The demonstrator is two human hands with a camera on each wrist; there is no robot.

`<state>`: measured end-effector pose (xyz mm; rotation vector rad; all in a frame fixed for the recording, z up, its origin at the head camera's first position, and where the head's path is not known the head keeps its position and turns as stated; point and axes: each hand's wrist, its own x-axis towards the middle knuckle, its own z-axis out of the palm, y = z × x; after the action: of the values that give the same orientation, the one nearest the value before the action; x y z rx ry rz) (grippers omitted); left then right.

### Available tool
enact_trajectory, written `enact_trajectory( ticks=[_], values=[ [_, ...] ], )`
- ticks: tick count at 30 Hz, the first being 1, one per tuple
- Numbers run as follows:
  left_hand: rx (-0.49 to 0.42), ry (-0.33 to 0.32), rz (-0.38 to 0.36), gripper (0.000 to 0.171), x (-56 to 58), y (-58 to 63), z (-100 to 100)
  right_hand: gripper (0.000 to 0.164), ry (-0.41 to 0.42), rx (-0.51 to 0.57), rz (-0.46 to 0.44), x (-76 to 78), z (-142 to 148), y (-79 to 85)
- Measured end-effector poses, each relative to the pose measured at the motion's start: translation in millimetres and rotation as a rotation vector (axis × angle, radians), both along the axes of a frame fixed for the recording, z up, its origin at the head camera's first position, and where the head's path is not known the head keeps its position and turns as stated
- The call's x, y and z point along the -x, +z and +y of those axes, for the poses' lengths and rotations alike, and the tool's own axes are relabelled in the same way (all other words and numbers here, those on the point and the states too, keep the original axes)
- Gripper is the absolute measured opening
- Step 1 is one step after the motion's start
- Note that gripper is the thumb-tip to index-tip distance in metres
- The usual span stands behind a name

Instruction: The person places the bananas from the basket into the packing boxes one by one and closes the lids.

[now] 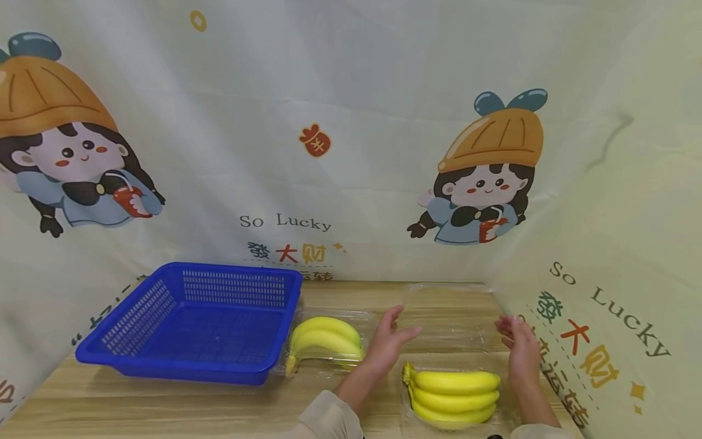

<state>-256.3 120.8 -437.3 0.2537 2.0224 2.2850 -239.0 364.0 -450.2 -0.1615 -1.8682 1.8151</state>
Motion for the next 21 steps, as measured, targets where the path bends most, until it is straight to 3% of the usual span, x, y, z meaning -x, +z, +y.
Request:
enact_trajectory(
  ticks=[9, 16, 21],
  values=[
    [0.007, 0.016, 0.063, 0.061, -6.0, 7.3, 0.0, 0.031, -0.008, 0.077, 0.132, -6.0, -2.2, 14.4],
    [0.005, 0.044, 0.129, 0.055, -10.3, 13.6, -2.1, 0.031, -0.03, 0.076, 0.16, -10.1, -3.0, 23.6],
    [0.009, 0.076, 0.159, 0.052, -14.1, 16.6, -2.3, 0.031, 0.0, 0.12, 0.194, -14.8, -1.9, 28.3]
  ],
)
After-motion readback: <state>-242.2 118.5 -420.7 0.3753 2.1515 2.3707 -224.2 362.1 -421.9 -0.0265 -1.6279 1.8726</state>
